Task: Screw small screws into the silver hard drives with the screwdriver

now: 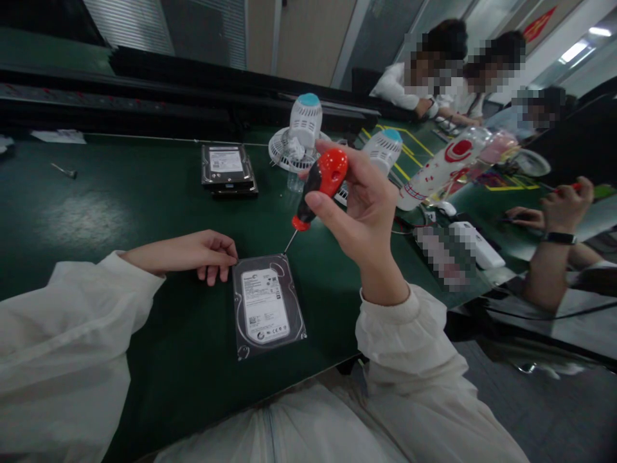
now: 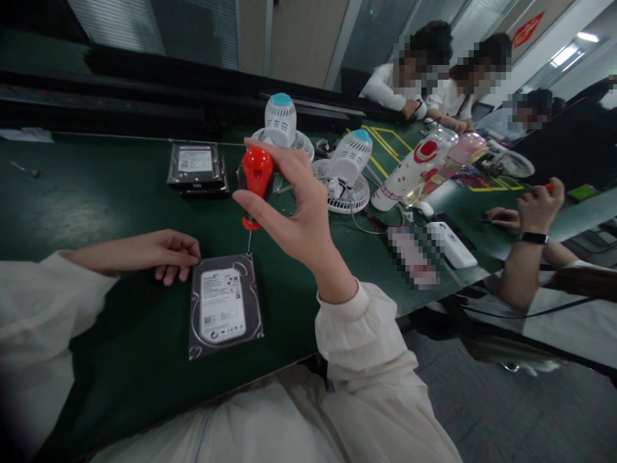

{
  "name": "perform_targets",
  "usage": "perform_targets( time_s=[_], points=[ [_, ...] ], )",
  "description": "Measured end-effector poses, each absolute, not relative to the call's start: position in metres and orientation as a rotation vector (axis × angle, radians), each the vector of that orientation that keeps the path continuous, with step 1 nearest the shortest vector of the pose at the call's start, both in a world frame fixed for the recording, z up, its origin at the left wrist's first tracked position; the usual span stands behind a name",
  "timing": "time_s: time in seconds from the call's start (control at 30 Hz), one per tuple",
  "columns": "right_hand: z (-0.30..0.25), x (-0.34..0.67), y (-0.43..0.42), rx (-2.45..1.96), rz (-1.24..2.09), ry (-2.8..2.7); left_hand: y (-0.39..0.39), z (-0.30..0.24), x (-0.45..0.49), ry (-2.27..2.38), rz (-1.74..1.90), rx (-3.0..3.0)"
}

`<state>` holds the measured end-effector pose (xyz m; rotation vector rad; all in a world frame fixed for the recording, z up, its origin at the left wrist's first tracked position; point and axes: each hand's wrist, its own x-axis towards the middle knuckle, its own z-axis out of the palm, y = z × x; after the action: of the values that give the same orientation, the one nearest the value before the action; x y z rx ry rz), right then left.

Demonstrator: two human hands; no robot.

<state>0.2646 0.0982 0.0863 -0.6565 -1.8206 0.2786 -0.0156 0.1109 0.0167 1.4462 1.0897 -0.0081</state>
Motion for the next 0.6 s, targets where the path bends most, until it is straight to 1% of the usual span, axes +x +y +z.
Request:
perform_targets(
  time_s=[0.1,0.27,0.47,0.6],
  points=[
    [0.0853,0.2654,0.0975,-0.631,0.318,-1.828,0.1115,0.0164,-0.0163,1.096,-0.006,1.444],
    [0.0835,0.2665,0.0986,-0.614,0.234,-1.746,0.1113,0.0152,-0.0171,1.079,-0.007,1.431],
    [0.0850,0.2669,0.0970,-0.537,0.398,-1.844,0.1099,0.0170,-0.0153,1.070,0.011,1.444],
    [0.0851,0.2626,0.0965,-0.508,0.351,-1.723,0.1095,0.0164,-0.0138,1.051,0.022,1.454]
  ],
)
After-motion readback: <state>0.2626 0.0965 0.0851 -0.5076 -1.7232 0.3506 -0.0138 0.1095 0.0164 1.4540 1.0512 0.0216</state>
